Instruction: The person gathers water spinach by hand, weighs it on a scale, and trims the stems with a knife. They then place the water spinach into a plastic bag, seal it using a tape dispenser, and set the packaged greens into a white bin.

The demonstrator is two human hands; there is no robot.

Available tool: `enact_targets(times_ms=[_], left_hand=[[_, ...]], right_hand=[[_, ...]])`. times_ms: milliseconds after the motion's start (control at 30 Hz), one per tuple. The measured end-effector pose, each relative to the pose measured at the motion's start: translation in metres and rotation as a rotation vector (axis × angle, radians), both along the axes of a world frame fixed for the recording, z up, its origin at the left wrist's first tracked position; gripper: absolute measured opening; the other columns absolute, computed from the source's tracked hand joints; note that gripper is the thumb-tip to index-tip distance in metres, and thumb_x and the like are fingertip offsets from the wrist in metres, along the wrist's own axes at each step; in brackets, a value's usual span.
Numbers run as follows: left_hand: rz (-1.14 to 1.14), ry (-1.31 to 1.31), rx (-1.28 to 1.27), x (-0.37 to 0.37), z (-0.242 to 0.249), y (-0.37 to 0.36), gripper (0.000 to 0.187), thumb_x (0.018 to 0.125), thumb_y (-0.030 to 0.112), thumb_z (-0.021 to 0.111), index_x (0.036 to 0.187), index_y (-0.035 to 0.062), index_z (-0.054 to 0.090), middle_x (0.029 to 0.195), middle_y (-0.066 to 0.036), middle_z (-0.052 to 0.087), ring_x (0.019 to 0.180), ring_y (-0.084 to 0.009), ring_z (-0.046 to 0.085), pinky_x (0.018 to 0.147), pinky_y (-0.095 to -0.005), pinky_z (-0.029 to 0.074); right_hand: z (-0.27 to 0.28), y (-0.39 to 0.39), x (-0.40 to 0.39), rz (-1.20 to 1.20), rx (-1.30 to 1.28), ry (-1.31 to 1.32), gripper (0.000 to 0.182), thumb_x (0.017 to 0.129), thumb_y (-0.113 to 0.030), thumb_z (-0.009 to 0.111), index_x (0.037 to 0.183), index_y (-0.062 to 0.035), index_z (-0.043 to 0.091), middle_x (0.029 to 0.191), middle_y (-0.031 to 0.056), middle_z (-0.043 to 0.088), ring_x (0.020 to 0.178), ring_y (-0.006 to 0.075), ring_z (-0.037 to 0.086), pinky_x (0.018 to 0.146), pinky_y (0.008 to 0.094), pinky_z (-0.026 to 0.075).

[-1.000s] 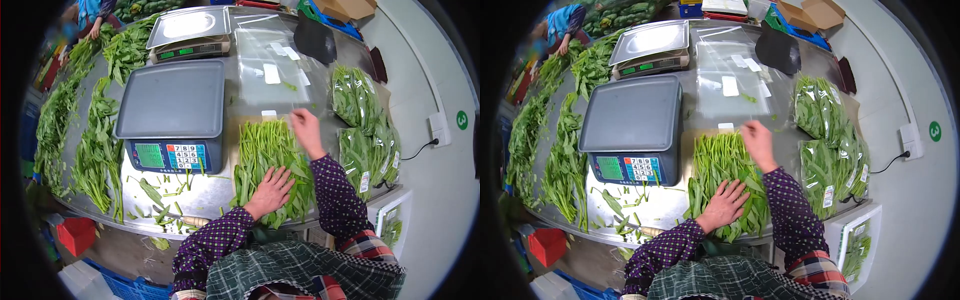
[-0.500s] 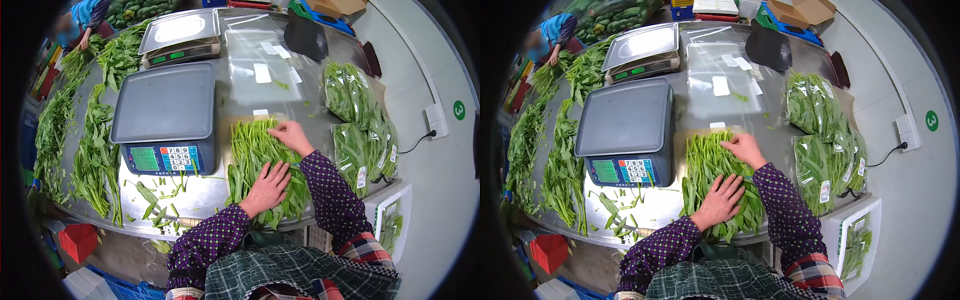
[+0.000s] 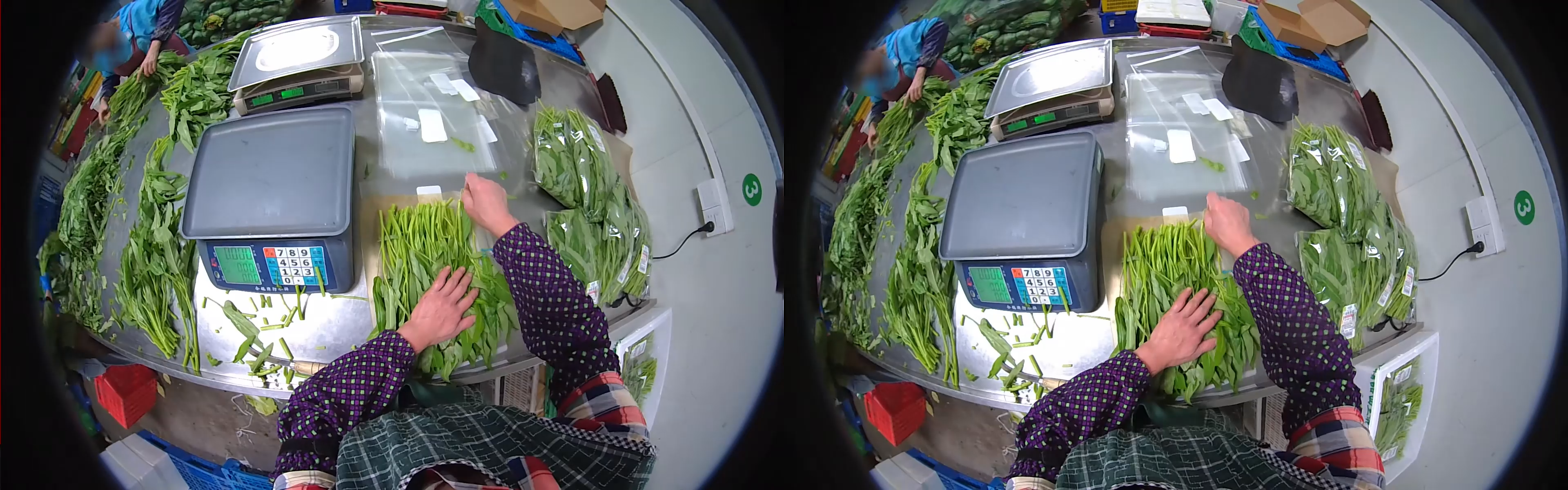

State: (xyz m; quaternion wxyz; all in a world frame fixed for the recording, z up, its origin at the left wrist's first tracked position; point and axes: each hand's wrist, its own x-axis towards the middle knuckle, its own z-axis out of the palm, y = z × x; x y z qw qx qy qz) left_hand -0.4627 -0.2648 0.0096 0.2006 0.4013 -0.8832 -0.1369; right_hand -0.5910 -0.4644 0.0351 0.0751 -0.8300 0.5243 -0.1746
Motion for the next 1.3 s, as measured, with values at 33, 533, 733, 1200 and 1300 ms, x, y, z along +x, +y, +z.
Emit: enact_targets(times_ms=[33,533,733,1200,1300], left_hand=[[0.0,-0.004,0.001,0.0,-0.001,-0.001,0.055,0.092,0.045,0.044,0.126,0.0034,0.054,0.135,-0.021,0.047,0.132,-0.0331,0.035,0.113,-0.0488,0.018],[-0.017,0.13,0.163,0.009,0.013,0.012,0.051,0.087,0.041,0.057,0.124,0.0064,0.054,0.134,-0.017,0.049,0.131,-0.0321,0.038,0.114,-0.0502,0.02],[0.391,0.404,-0.188,0.085,0.027,0.059,0.044,0.081,0.028,0.064,0.115,0.0013,0.056,0.125,-0.019,0.053,0.118,-0.0333,0.05,0.099,-0.0493,0.039],[1.61,-0.128,0.142,0.433,-0.009,0.23,0.028,0.074,0.023,0.071,0.091,0.0006,0.065,0.085,-0.012,0.063,0.079,-0.0295,0.059,0.071,-0.04,0.047],[1.571,1.104,0.115,0.458,0.019,0.223,0.018,0.083,0.019,0.069,0.081,0.0016,0.064,0.061,-0.002,0.057,0.056,-0.0141,0.056,0.054,-0.0295,0.046]], right_hand=[[-0.006,-0.006,0.001,-0.055,0.014,0.031,0.013,0.078,-0.014,0.056,0.08,-0.0012,0.054,0.072,0.0204,0.062,0.071,0.0414,0.061,0.065,0.0507,0.048],[0.1,0.08,0.091,0.036,0.747,-1.112,0.028,0.087,-0.012,0.061,0.111,0.0028,0.06,0.094,0.0103,0.067,0.086,0.0171,0.063,0.077,0.0291,0.051],[-0.07,0.077,-0.053,0.099,0.266,-0.059,0.034,0.094,-0.02,0.053,0.118,0.0046,0.057,0.115,0.0231,0.06,0.109,0.0307,0.058,0.094,0.0355,0.042],[0.026,0.182,0.012,-0.251,0.324,-0.369,0.027,0.092,-0.017,0.059,0.111,0.0024,0.06,0.095,0.0064,0.062,0.081,0.0123,0.056,0.075,0.0254,0.046],[0.032,0.204,0.048,-0.074,0.273,-0.502,0.02,0.089,-0.01,0.06,0.105,0.0018,0.061,0.091,0.0068,0.061,0.08,0.0129,0.056,0.073,0.0258,0.046]])
